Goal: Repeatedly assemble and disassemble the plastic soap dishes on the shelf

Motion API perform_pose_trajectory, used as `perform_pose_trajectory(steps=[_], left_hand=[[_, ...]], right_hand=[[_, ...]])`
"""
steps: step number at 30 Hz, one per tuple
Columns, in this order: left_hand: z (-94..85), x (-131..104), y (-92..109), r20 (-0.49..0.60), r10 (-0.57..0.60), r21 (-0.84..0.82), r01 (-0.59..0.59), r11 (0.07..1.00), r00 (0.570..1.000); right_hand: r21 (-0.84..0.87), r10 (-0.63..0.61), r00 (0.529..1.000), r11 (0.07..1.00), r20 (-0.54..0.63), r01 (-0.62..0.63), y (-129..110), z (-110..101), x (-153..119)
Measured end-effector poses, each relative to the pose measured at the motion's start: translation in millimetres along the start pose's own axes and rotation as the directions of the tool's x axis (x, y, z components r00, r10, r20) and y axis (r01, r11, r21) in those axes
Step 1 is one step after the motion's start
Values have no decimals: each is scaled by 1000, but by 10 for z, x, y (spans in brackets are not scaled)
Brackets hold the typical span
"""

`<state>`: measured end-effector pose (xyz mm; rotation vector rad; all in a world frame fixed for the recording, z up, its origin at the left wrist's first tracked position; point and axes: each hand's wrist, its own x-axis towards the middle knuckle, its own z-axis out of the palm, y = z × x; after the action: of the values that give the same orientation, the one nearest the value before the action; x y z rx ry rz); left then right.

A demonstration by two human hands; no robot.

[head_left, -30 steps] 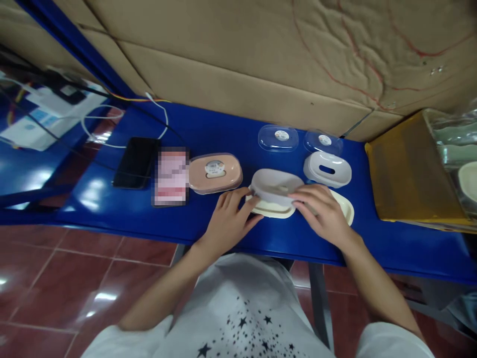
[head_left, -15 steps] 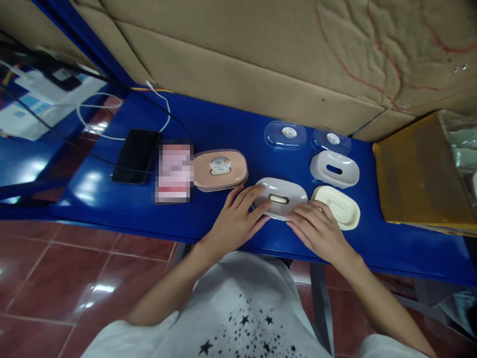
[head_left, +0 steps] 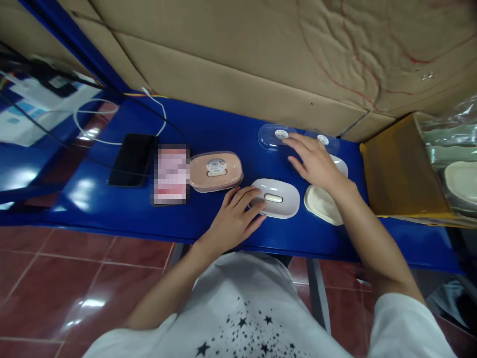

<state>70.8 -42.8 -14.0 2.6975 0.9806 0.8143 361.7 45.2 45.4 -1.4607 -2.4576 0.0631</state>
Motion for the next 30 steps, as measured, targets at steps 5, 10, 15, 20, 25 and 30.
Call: perform_pose_trajectory(steps=[5,10,15,20,25,30], left_hand=[[-16,-4,7,-12,-11,-33,10,999,1000],[-31,-1,7,-7,-14,-56,14,998,1000],[-36,-18,-15,-19,-52,-187,48,981,998],[-30,-37,-28,-69,-160,-328,129,936,985],[-26,-35,-35,-128,-168,-342,116,933,977],[-25,-41,-32,-79,-150,-349,113,930,986]], right_hand=[[-24,24,983,1000,179,-20,211,188,364],[106,0,989,994,146,-15,150,251,134],[240,28,998,970,58,-41,112,175,-26],[288,-4,1000,958,27,-4,-218,-126,-464],[296,-1,1000,955,18,-4,-509,-165,-995],[313,1,1000,950,13,-5,-607,29,-1102]])
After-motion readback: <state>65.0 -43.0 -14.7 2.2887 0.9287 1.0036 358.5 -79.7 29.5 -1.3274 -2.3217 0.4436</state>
